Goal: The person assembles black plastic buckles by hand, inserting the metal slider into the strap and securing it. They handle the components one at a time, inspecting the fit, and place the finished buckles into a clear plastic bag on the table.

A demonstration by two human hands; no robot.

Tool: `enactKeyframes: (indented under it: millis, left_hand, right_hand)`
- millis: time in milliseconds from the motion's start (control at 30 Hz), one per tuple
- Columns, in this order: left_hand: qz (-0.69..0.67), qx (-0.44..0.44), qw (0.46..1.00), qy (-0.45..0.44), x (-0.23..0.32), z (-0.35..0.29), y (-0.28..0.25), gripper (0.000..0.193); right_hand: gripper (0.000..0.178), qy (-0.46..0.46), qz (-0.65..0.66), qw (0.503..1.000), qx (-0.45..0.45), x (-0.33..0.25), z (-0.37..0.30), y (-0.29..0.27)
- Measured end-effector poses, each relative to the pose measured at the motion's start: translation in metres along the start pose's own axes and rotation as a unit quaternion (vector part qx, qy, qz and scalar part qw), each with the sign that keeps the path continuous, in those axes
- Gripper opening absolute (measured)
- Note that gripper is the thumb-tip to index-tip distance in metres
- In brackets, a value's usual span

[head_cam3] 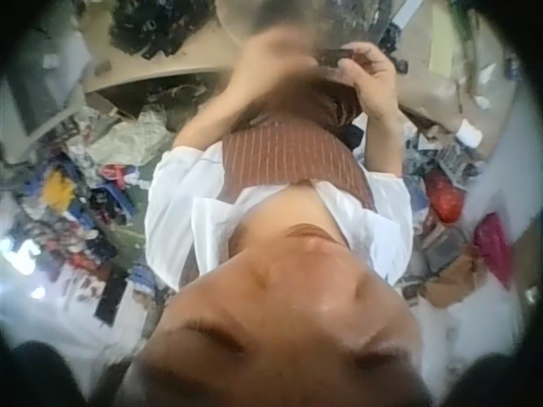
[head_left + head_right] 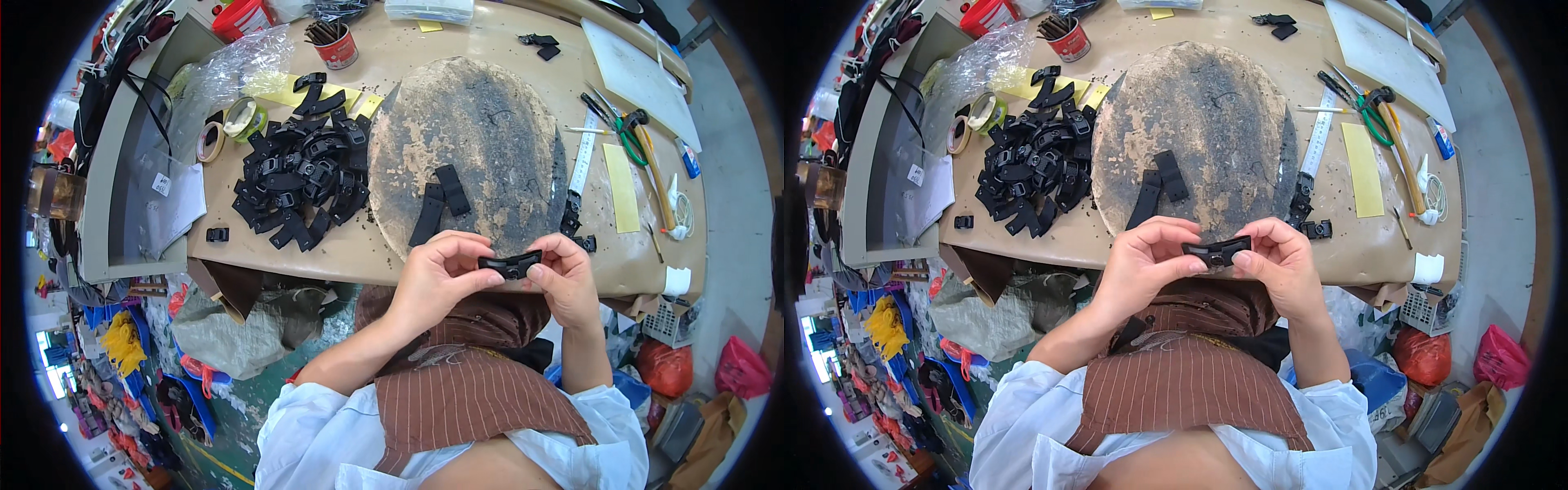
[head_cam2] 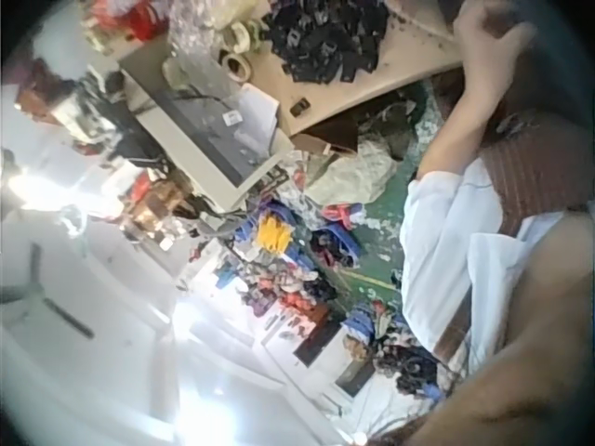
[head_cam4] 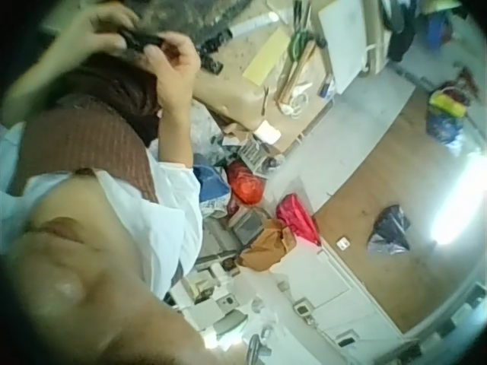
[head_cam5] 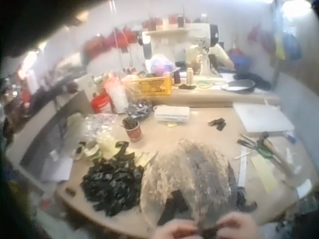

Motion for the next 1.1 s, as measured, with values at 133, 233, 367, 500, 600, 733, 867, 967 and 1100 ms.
enactKeyframes:
  millis: [133, 233, 367, 500, 600, 733, 867, 967, 1100]
  left_hand:
    - [-0.010, 0.039, 0.998, 0.043, 0.002, 0.001, -0.002, 0.022]
    - [-0.038, 0.003, 0.999, 0.013, -0.005, 0.009, 0.000, 0.018]
    - [-0.170, -0.095, 0.976, -0.096, -0.024, 0.012, 0.013, 0.018]
    - [-0.256, -0.144, 0.948, -0.124, -0.026, 0.011, 0.019, 0.019]
    - [-0.168, -0.068, 0.981, -0.074, -0.024, 0.013, 0.008, 0.018]
    - [-0.089, -0.026, 0.995, -0.037, -0.018, 0.009, 0.004, 0.018]
    - [-0.143, -0.015, 0.986, -0.082, -0.029, 0.013, 0.001, 0.018]
    - [-0.246, -0.050, 0.956, -0.153, -0.041, 0.013, 0.007, 0.017]
    - [-0.295, -0.097, 0.933, -0.181, -0.042, 0.013, 0.011, 0.016]
  right_hand:
    - [0.018, -0.050, -0.047, 0.998, 0.003, -0.009, 0.004, -0.001]
    - [0.017, -0.029, -0.006, 1.000, -0.008, -0.008, 0.006, 0.001]
    - [0.019, 0.070, 0.109, 0.991, -0.033, 0.003, 0.004, 0.006]
    - [0.017, 0.074, 0.098, 0.992, -0.013, 0.010, 0.004, 0.003]
    - [0.016, 0.055, 0.004, 0.999, 0.002, 0.013, 0.008, -0.001]
    - [0.015, 0.081, 0.024, 0.996, -0.012, 0.020, 0.009, -0.002]
    - [0.013, 0.045, 0.055, 0.997, 0.025, 0.018, 0.012, 0.001]
    - [0.012, -0.004, -0.003, 1.000, 0.006, 0.009, 0.011, 0.003]
    - [0.010, -0.031, -0.021, 0.999, 0.002, 0.002, 0.010, 0.007]
Point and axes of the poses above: each hand's wrist, its own z-axis towards the middle knuckle, its own y-axis out of the palm, x = y × z, the point moved 9 cm from there along z, towards the middle knuckle, and after that the axes turned 15 degrees about -y, right-handed, at the moved point
